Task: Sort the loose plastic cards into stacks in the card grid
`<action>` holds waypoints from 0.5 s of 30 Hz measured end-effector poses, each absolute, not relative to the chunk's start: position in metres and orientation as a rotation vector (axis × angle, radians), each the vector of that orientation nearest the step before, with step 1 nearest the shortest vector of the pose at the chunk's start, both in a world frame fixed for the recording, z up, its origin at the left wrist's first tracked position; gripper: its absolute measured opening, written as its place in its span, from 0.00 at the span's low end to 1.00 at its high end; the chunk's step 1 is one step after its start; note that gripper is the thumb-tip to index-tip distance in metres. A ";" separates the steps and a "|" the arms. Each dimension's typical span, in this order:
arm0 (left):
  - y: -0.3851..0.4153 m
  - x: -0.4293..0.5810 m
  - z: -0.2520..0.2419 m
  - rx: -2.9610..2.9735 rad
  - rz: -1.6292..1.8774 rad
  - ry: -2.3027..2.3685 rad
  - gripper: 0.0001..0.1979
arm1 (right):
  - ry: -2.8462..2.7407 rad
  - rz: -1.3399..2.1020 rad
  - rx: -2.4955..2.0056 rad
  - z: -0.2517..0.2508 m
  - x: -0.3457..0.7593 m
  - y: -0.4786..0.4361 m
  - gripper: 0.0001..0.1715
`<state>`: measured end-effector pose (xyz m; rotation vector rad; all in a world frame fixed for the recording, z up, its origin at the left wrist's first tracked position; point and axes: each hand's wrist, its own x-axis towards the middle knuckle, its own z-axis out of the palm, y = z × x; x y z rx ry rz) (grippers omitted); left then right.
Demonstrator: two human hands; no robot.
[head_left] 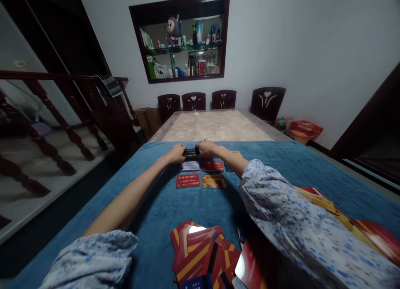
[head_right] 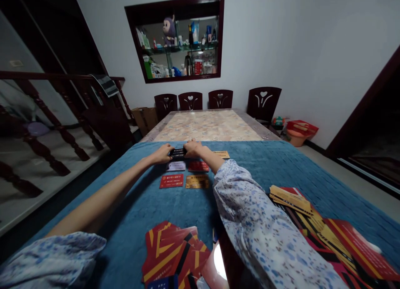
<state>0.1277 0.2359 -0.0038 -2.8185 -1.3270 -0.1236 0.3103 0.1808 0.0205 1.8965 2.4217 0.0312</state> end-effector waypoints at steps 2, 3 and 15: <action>0.241 0.129 -0.006 -2.829 -0.112 -1.352 0.19 | 2.410 0.029 1.899 0.018 0.309 0.185 0.28; 0.243 0.130 -0.007 -2.836 -0.102 -1.361 0.18 | 2.401 0.028 1.900 0.016 0.308 0.187 0.27; 0.257 0.133 -0.011 -2.946 -0.029 -1.344 0.16 | 2.349 0.020 1.900 0.007 0.305 0.202 0.23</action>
